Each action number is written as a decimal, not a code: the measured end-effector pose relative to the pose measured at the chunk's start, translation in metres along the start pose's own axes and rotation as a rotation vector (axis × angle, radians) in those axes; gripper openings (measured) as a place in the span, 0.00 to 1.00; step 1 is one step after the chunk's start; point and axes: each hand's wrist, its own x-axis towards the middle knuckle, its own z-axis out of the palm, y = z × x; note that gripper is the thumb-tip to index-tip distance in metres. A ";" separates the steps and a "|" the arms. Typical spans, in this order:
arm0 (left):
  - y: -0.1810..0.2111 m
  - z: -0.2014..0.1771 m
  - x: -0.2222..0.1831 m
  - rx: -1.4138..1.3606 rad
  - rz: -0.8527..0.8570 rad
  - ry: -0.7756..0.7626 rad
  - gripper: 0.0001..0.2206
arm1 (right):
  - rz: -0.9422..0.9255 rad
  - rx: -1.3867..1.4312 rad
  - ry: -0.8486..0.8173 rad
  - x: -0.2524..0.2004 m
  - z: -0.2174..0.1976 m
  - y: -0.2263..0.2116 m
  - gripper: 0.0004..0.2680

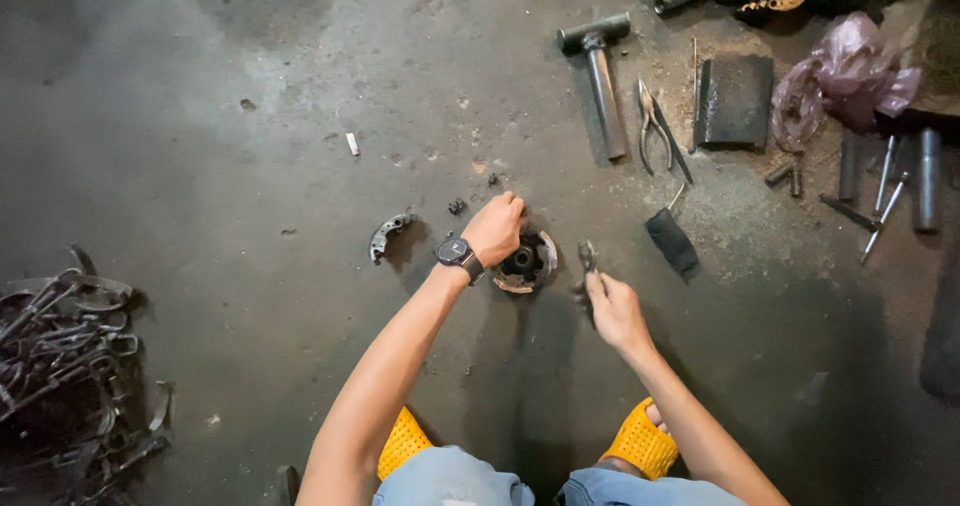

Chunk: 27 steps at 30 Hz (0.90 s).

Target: The person sits on the workshop floor and disassembles a worn motorcycle wheel hub or clutch assembly. They hold the round hub steady with one hand and use pliers to pry and pull out the brake shoes and small internal components, setting each removed piece on the floor beside them, and briefly reach toward a nearby machine before resuming prying parts free.

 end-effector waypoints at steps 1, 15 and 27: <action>0.001 0.000 0.002 0.023 -0.010 -0.016 0.07 | 0.050 -0.144 -0.019 -0.007 0.000 0.002 0.14; 0.005 0.005 0.000 0.113 -0.053 -0.069 0.08 | 0.070 -0.062 -0.266 -0.009 0.019 -0.051 0.10; 0.016 0.002 -0.024 -0.224 -0.177 0.191 0.11 | 0.389 -0.067 -0.505 0.088 0.003 -0.081 0.13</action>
